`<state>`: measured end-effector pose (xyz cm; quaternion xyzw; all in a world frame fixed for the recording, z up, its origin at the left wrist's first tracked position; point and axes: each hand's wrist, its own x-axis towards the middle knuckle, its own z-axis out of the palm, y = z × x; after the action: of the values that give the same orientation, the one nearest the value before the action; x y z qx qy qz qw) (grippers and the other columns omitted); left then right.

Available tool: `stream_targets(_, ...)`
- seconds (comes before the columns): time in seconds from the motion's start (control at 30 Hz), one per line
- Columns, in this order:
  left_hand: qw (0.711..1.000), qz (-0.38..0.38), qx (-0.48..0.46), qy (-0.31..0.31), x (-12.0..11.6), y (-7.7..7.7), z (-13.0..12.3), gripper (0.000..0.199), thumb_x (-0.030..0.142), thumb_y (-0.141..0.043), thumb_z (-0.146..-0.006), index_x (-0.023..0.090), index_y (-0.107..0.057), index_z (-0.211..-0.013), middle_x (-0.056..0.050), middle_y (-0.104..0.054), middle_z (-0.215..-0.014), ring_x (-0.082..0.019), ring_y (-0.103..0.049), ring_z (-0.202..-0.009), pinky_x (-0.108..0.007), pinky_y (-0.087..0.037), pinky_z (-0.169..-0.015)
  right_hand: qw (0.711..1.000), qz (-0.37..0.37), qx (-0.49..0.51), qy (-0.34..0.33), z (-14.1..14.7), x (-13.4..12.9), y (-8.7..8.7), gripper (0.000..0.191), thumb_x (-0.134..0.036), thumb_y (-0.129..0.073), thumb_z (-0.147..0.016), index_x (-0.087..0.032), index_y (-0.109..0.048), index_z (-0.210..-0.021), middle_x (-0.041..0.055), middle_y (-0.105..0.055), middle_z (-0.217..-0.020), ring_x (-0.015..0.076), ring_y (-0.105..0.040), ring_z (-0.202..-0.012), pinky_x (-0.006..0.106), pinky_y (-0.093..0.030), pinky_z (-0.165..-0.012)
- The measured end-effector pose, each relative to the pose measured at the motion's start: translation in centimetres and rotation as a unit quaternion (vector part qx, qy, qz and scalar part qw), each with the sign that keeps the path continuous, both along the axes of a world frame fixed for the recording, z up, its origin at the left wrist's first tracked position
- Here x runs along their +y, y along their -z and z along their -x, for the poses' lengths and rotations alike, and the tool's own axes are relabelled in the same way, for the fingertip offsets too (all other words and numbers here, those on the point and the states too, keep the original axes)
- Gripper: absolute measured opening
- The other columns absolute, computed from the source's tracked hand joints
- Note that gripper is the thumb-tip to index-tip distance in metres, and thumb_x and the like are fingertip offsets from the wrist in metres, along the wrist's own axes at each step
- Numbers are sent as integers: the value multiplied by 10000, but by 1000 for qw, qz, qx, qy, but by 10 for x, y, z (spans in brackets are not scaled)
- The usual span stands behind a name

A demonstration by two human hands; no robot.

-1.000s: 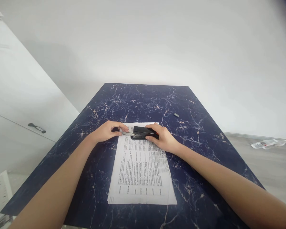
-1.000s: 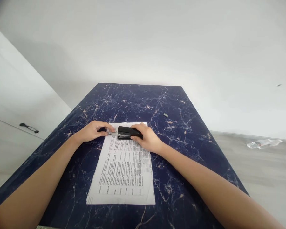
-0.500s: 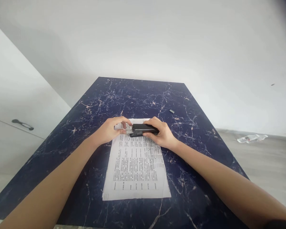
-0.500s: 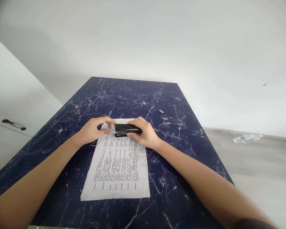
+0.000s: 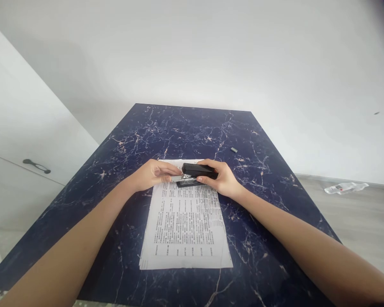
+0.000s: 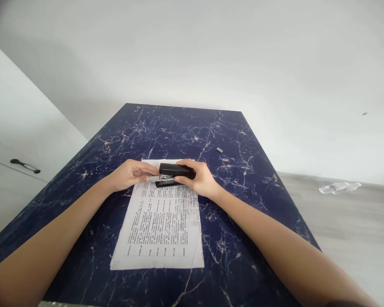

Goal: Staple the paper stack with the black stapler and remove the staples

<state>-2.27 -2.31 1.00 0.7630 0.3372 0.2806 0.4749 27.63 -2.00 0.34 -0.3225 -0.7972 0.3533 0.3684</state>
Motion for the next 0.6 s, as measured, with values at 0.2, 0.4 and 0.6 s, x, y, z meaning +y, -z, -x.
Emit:
stream_targets(0.2, 1000, -4, -22, -7, -2, 2, -6, 295, 240, -730, -897, 279, -752, -1188, -79, -770, -1183, -248, -733, -1116, -436, -594, -996, 1000, 8, 8, -4, -1, 0, 0, 338, -415, -760, -874, -194, -687, -1120, 58, -712, -995, 211, -660, -847, 341, -531, -750)
stream_targets(0.4, 999, -1, -45, -23, -7, 0, -13, 156, 256, -751, -878, 252, -776, -1032, -75, -781, -1107, -232, -743, -1057, -426, -594, -978, 1000, -1, 11, -5, -1, 0, -2, 333, -425, -748, -885, -190, -684, -1113, 54, -704, -958, 207, -649, -832, 340, -520, -749)
stream_targets(0.6, 999, 2, -12, -38, -8, -4, -14, 104, 291, -748, -870, 273, -816, -947, -46, -796, -1061, -217, -742, -1035, -377, -588, -963, 998, 52, 37, -14, -1, 2, 0, 324, -410, -779, -866, -191, -702, -1091, 52, -714, -987, 202, -659, -842, 330, -523, -758)
